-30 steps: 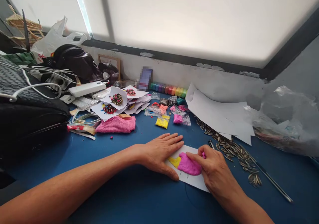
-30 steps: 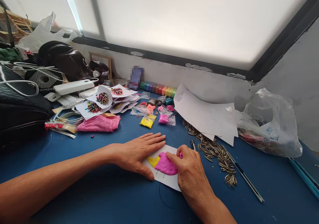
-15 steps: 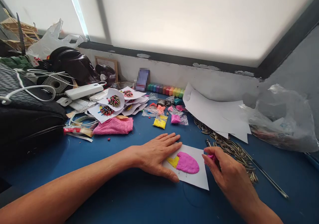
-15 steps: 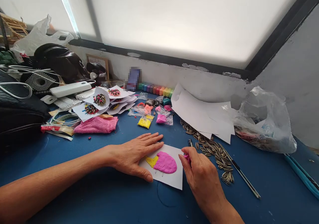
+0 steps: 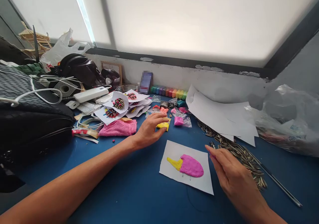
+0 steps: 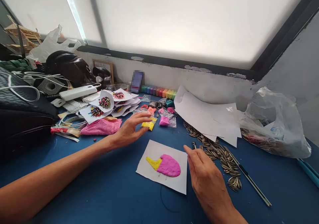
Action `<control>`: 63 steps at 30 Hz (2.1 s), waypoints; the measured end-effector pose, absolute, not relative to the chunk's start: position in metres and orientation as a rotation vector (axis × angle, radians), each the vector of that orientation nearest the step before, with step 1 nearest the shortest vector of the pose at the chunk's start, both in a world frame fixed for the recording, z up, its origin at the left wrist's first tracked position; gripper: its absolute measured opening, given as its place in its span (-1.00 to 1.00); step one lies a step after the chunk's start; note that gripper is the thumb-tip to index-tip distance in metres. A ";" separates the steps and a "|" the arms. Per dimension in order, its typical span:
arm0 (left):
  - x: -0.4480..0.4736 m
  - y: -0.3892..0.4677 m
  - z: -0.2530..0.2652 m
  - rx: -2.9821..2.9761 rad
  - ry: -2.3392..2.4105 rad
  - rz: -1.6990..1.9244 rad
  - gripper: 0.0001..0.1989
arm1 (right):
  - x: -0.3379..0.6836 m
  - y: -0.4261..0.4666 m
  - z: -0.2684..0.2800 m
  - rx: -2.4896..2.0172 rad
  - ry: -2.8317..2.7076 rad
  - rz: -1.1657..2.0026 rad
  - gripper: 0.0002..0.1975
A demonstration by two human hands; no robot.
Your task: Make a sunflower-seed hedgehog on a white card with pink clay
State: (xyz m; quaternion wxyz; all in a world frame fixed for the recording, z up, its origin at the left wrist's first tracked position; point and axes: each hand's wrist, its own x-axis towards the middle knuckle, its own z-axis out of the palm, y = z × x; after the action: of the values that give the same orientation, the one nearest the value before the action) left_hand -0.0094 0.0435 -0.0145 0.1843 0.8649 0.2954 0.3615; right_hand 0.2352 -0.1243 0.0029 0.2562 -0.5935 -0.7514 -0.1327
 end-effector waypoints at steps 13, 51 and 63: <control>-0.016 0.060 -0.039 2.653 0.798 0.774 -0.74 | 0.232 -0.131 0.009 -1.621 -2.091 -0.401 -0.53; 0.063 0.085 -0.009 2.603 0.864 0.770 -0.57 | 0.233 -0.133 0.011 -1.634 -1.952 -0.039 -0.71; 0.032 -0.008 0.018 2.191 0.442 0.857 -0.65 | 0.223 -0.128 0.029 -1.771 -1.367 0.857 -0.59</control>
State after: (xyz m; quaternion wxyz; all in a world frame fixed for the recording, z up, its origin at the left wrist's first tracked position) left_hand 0.0323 -0.0081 0.0179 0.3653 0.8520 0.1718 0.3333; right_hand 0.2232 -0.1279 0.0286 0.3643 -0.6886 -0.5313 0.3330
